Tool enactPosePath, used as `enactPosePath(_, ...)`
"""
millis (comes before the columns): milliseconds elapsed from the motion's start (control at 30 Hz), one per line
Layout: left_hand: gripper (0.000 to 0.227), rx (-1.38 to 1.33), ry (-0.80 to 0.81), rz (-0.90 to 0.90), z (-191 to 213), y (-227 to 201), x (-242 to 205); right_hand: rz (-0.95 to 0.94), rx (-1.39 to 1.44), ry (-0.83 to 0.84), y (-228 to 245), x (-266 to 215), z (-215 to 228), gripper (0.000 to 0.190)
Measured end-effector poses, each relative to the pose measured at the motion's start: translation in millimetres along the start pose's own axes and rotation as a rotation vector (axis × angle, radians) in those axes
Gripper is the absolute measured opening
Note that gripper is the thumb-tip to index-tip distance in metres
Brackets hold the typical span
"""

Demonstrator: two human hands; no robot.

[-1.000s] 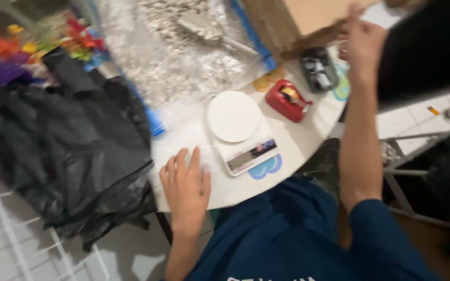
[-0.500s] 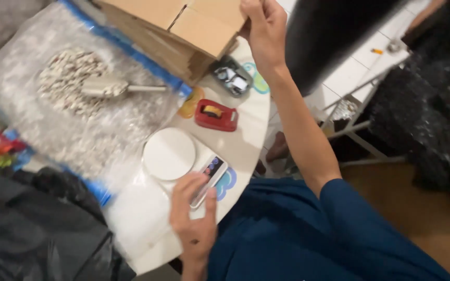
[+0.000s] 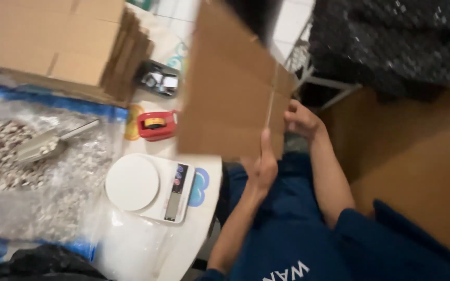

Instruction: Assembling a cardboard box and filling a plastic bag with small stones using a scoop, then weighing the bag on a digital scale.

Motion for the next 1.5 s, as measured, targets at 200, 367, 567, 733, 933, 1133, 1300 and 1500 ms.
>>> enactPosePath(200, 0.009, -0.019, 0.141, 0.012, -39.4, 124.1, -22.4, -0.221, -0.432, -0.213, -40.0, 30.4, 81.2, 0.056)
enactPosePath(367, 0.025, 0.012, 0.097, 0.384, -32.7, 124.2, -13.2, -0.199, -0.292, -0.664, -121.6, 69.2, 217.2, 0.038)
enactPosePath(567, 0.031, 0.001, 0.137, 0.602, -36.5, 175.5, -4.4, -0.305, -0.764, -0.883, -210.6, 123.9, 337.6, 0.030)
enactPosePath(733, 0.034, -0.057, 0.259, 0.778, -48.4, 216.5, 0.0, -0.274, -1.002, -0.919, -225.7, 176.5, 394.2, 0.062)
enactPosePath(933, 0.020, -0.116, 0.382, 0.940, -61.5, 232.1, 16.9, -0.283, -1.007, -0.903, -129.9, 176.1, 280.7, 0.063)
enactPosePath(1133, 0.028, -0.057, 0.343, 1.154, -68.2, 250.2, 28.0, -0.681, -1.429, -0.523, -112.8, 199.6, 276.0, 0.065)
enactPosePath(1300, 0.040, 0.029, 0.295, 1.296, -54.4, 267.3, 23.7, -0.841, -1.201, -0.728, -132.4, 231.6, 294.9, 0.115)
enactPosePath(1500, 0.050, 0.019, 0.266, 1.340, -48.3, 266.5, 27.3, -0.694, -1.114, -0.717, -129.3, 249.8, 263.9, 0.098)
Point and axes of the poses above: each hand's wrist, its own x-axis towards the middle knuckle, its own z-axis out of the back of the hand, y = z × x, the point moved 5 cm from there along x, towards the middle knuckle, and after that the axes turned 5 degrees about -y, right-handed, at the moved point
